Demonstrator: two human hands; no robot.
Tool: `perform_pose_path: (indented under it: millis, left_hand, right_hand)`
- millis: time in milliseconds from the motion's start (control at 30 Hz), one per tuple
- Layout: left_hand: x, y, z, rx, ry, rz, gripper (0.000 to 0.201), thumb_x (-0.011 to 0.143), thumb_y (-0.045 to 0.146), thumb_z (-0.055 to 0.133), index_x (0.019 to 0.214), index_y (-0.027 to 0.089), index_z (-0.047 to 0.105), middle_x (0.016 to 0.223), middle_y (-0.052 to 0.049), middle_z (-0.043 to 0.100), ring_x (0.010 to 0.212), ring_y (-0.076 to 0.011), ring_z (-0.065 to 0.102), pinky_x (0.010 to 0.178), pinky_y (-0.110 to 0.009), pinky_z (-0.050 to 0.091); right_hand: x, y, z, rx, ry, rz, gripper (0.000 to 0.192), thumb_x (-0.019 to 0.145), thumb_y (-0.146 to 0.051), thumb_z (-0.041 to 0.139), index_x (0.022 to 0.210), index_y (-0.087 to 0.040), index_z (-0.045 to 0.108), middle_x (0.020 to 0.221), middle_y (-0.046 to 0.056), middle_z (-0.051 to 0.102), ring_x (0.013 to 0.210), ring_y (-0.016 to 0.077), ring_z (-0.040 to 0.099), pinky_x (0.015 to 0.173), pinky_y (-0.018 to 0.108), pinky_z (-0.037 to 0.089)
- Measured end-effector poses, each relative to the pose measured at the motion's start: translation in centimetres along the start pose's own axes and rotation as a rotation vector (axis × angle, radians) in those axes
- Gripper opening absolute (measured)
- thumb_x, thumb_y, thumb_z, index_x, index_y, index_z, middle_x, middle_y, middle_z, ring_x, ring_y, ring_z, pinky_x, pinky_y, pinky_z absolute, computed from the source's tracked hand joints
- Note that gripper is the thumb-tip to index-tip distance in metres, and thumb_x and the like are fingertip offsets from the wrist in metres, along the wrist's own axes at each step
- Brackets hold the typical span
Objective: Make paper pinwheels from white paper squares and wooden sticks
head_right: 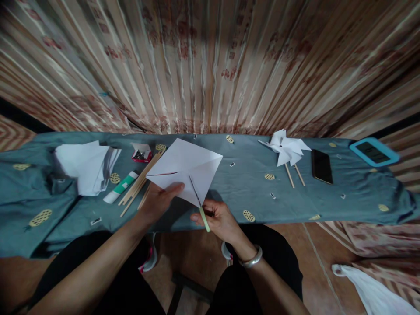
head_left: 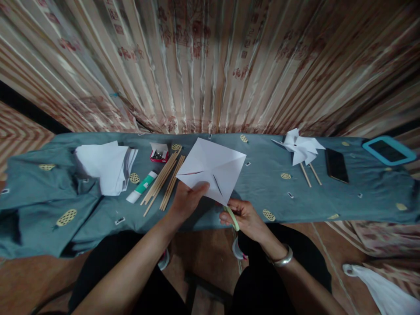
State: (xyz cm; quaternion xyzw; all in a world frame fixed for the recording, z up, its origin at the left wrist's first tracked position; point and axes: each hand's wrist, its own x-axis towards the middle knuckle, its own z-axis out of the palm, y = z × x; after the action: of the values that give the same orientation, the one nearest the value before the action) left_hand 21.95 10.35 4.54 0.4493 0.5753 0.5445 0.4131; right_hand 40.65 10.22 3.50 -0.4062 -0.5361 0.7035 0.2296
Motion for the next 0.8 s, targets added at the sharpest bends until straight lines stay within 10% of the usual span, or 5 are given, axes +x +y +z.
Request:
perform_pose_path:
  millis: [800]
  left_hand:
    - [-0.41, -0.24, 0.34, -0.03, 0.015, -0.037, 0.032, 0.068, 0.035, 0.066, 0.096, 0.019, 0.067, 0.091, -0.008, 0.075, 0.096, -0.0286, 0.068, 0.088, -0.043, 0.053]
  right_hand:
    - [0.04, 0.6, 0.04, 0.009, 0.022, 0.024, 0.038, 0.065, -0.05, 0.08, 0.08, -0.016, 0.07, 0.061, -0.003, 0.058, 0.055, 0.0098, 0.051, 0.051, 0.021, 0.041]
